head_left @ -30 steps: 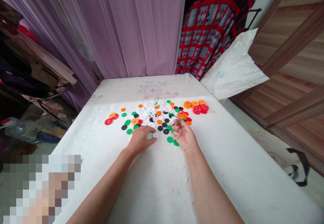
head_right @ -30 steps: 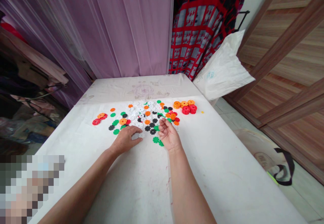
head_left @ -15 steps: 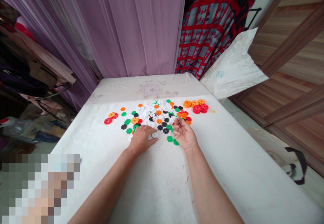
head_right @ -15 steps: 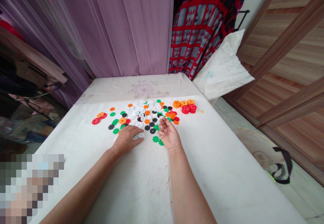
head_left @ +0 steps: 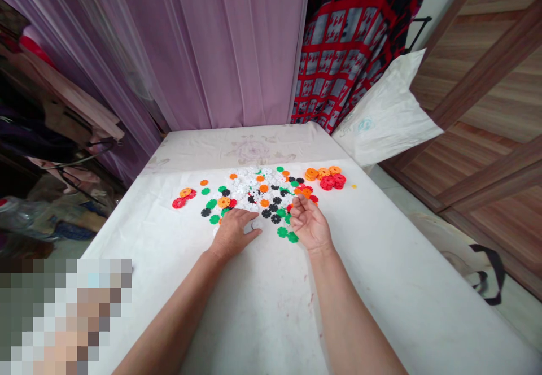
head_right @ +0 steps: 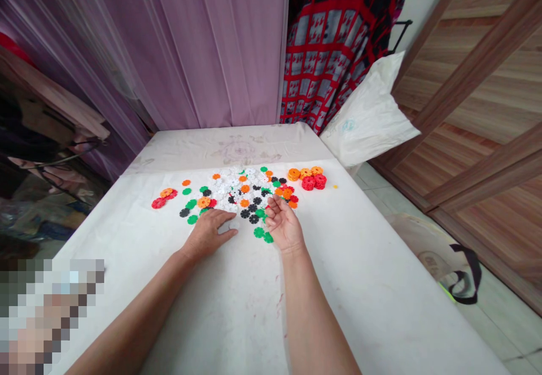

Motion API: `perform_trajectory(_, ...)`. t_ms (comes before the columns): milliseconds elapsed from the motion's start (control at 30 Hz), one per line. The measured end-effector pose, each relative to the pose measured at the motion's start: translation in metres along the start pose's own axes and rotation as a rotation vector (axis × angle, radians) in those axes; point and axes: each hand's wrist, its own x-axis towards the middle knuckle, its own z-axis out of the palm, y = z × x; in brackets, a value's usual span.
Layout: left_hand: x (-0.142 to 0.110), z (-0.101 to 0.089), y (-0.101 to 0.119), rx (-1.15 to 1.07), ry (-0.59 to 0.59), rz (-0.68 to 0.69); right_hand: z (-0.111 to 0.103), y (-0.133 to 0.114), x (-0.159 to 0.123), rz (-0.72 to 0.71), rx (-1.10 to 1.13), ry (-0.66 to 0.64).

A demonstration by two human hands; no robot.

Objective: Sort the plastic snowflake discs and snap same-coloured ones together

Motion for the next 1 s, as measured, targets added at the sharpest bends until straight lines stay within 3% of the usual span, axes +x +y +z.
perform_trajectory(100,-0.009,-0.011,-0.016,-0.004,0.123,-0.070,-0.003,-0.005,-0.003,-0.056,0.007,-0.011)
perform_trajectory(200,-0.024,-0.029,-0.037,0.019,0.266,-0.268,-0.007,-0.008,-0.005,-0.088,0.009,-0.022)
perform_trajectory(300,-0.041,-0.049,-0.055,0.013,0.242,-0.442,-0.009,-0.005,-0.005,-0.076,-0.004,-0.032)
perform_trajectory(400,-0.053,-0.062,-0.063,-0.027,0.128,-0.527,-0.009,-0.001,-0.005,-0.054,-0.022,-0.013)
perform_trajectory(533,-0.060,-0.064,-0.063,-0.060,-0.007,-0.408,-0.010,0.001,-0.005,-0.069,-0.064,0.003)
perform_trajectory(667,-0.059,-0.061,-0.052,0.089,-0.059,-0.266,-0.013,0.000,-0.004,-0.079,-0.090,0.005)
perform_trajectory(833,-0.055,-0.058,-0.036,0.237,-0.106,-0.276,-0.013,0.001,-0.004,-0.067,-0.060,0.012)
perform_trajectory(1000,-0.054,-0.058,-0.035,0.257,-0.119,-0.288,-0.012,0.001,-0.004,-0.057,-0.036,0.019)
